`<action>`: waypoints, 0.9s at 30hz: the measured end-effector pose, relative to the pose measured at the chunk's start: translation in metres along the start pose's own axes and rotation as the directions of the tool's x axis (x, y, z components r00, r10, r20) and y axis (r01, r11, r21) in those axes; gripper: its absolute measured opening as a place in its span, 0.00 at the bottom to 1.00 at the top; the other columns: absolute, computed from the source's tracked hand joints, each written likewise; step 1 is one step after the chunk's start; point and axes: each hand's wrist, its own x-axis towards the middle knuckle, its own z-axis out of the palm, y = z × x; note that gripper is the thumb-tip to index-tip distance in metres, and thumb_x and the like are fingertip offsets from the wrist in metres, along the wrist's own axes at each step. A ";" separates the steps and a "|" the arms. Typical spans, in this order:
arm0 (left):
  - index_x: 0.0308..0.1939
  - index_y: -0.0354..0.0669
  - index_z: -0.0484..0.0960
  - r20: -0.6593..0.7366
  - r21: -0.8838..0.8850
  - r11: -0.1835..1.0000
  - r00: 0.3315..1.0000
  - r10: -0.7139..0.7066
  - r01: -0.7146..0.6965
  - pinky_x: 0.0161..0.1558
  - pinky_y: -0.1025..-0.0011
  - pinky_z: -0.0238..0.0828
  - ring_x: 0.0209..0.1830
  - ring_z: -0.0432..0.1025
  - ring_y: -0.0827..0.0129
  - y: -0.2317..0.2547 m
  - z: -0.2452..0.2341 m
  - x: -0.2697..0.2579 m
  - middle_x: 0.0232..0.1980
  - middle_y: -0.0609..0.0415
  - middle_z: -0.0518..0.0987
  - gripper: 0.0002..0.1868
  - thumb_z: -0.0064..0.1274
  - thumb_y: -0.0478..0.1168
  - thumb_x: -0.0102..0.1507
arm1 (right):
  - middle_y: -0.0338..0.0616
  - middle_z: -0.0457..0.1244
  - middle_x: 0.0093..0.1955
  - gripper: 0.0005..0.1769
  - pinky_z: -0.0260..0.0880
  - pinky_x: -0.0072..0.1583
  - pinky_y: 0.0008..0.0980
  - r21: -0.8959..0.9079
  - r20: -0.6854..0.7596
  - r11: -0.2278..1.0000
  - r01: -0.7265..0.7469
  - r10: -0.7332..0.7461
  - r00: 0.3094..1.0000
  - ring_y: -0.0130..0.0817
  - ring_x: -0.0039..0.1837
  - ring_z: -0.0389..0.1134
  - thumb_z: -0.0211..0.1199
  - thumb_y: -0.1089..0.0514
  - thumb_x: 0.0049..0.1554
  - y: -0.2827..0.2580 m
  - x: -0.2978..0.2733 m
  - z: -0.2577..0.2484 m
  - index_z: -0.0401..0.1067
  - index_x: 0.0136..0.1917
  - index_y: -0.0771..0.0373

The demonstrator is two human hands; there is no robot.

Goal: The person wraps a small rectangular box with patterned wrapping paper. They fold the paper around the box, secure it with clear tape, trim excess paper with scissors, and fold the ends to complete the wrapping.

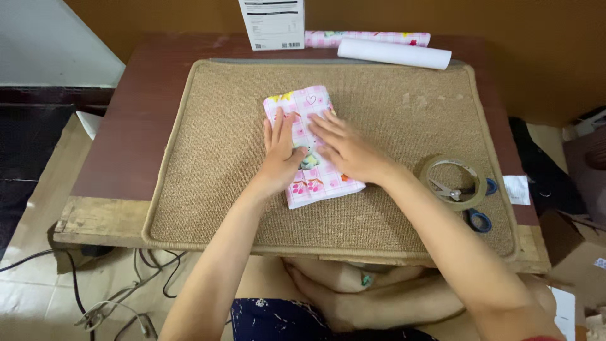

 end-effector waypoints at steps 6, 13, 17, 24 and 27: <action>0.78 0.44 0.58 -0.040 -0.386 0.922 0.998 -0.046 0.028 0.79 0.60 0.39 0.86 0.39 0.55 -0.002 -0.043 -0.004 0.85 0.44 0.45 0.34 0.46 0.35 0.67 | 0.32 0.36 0.87 0.34 0.26 0.78 0.63 -0.120 0.234 0.987 -0.109 0.134 0.963 0.38 0.86 0.32 0.39 0.36 0.66 -0.006 -0.002 -0.006 0.46 0.83 0.43; 0.61 0.41 0.80 -0.100 0.082 0.993 0.991 0.091 -0.083 0.59 0.63 0.71 0.64 0.73 0.53 0.031 -0.049 -0.023 0.71 0.45 0.72 0.21 0.58 0.35 0.63 | 0.30 0.34 0.87 0.36 0.24 0.76 0.70 -0.144 0.283 0.982 -0.125 0.162 0.945 0.36 0.86 0.30 0.42 0.33 0.64 -0.015 0.002 -0.013 0.47 0.82 0.41; 0.64 0.43 0.76 -0.034 -0.008 1.000 0.999 -0.008 0.008 0.56 0.64 0.74 0.56 0.77 0.55 0.040 -0.056 -0.024 0.71 0.48 0.73 0.24 0.55 0.36 0.63 | 0.29 0.34 0.87 0.36 0.25 0.76 0.71 -0.164 0.306 0.975 -0.150 0.195 0.932 0.35 0.86 0.30 0.43 0.32 0.63 -0.020 0.004 -0.016 0.47 0.82 0.37; 0.60 0.49 0.82 -0.073 0.356 0.927 0.986 0.152 -0.117 0.55 0.55 0.72 0.59 0.74 0.47 0.043 -0.049 -0.020 0.65 0.47 0.77 0.18 0.55 0.44 0.66 | 0.31 0.37 0.87 0.38 0.31 0.75 0.76 -0.190 0.266 0.960 -0.205 0.252 0.930 0.41 0.86 0.34 0.48 0.30 0.61 -0.028 0.005 -0.018 0.50 0.81 0.33; 0.56 0.52 0.84 -0.072 0.417 0.908 0.994 0.085 -0.047 0.54 0.54 0.73 0.56 0.74 0.48 0.049 -0.048 -0.014 0.61 0.50 0.79 0.20 0.60 0.50 0.62 | 0.34 0.38 0.86 0.38 0.30 0.75 0.76 -0.185 0.224 0.960 -0.209 0.249 0.942 0.45 0.85 0.35 0.51 0.30 0.60 -0.031 0.005 -0.014 0.51 0.80 0.36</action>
